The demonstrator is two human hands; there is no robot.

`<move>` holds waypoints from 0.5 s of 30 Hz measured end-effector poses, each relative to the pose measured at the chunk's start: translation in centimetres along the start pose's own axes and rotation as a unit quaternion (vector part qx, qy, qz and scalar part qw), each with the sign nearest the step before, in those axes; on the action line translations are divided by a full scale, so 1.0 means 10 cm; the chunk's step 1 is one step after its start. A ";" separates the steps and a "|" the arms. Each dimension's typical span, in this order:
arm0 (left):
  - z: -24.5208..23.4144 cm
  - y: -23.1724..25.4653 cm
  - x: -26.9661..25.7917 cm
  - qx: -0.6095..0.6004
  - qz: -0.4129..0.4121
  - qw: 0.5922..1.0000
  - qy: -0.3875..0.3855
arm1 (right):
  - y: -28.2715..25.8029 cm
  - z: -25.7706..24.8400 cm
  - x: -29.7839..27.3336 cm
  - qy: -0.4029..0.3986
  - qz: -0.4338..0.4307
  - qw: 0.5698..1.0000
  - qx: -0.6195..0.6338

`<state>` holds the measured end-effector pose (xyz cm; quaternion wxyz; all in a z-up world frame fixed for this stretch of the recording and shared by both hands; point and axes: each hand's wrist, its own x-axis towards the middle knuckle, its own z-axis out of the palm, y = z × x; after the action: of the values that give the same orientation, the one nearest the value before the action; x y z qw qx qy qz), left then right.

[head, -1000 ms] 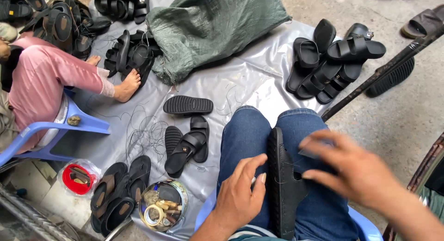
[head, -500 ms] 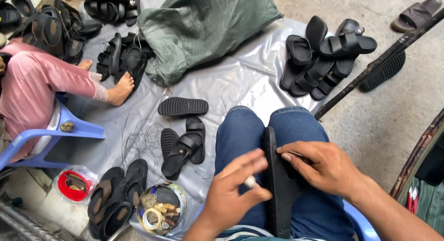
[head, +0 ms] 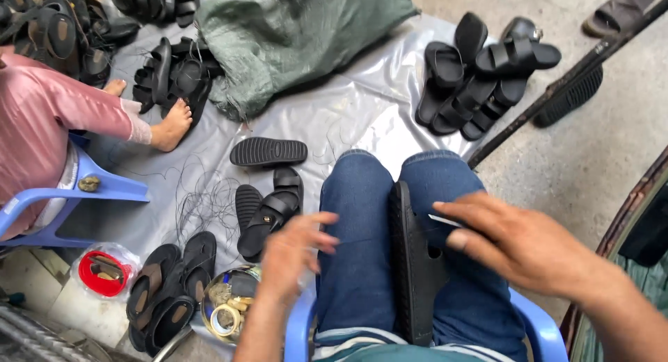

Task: The person sits on a blue plastic chair and sews a black slipper sole using a needle and thread. They hold the slipper on their lap and repeatedly push the needle through the material to stitch it. A second person is visible sitting nearby with bare feet.

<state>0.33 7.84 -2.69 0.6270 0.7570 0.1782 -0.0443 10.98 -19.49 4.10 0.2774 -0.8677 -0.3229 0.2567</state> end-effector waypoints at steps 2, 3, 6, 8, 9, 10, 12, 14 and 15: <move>-0.08 -0.01 0.06 -0.013 -0.138 0.979 0.147 | 0.02 -0.09 0.01 -0.019 0.016 0.999 -0.033; -0.05 -0.09 0.05 0.153 -0.069 0.968 0.185 | 0.06 -0.09 0.03 -0.015 -0.062 0.997 -0.042; 0.15 0.20 -0.01 0.250 -0.012 0.953 0.171 | 0.08 -0.09 0.12 -0.020 -0.147 0.985 -0.090; 0.21 0.33 -0.04 0.181 -0.030 0.975 0.123 | 0.05 -0.08 0.15 -0.034 -0.155 0.979 -0.127; 0.16 0.28 0.01 0.225 -0.019 0.967 0.118 | 0.05 -0.08 0.18 -0.042 -0.150 0.978 -0.139; 0.12 0.25 0.05 0.267 -0.008 0.957 0.113 | 0.06 -0.08 0.20 -0.050 -0.145 0.977 -0.150; -0.11 0.28 0.14 0.322 -0.091 0.936 0.107 | 0.08 -0.13 0.24 -0.054 -0.135 0.977 -0.156; -0.23 0.26 0.10 0.375 -0.189 0.903 0.095 | 0.10 -0.08 0.21 -0.072 -0.124 0.978 -0.149; -0.25 0.26 0.10 0.403 -0.138 0.891 0.157 | 0.10 -0.08 0.22 -0.075 -0.122 0.977 -0.157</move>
<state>1.73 10.10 -0.05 0.2198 0.9094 0.3442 -0.0789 13.36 -18.83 3.40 0.1420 -0.8329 -0.4824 0.2311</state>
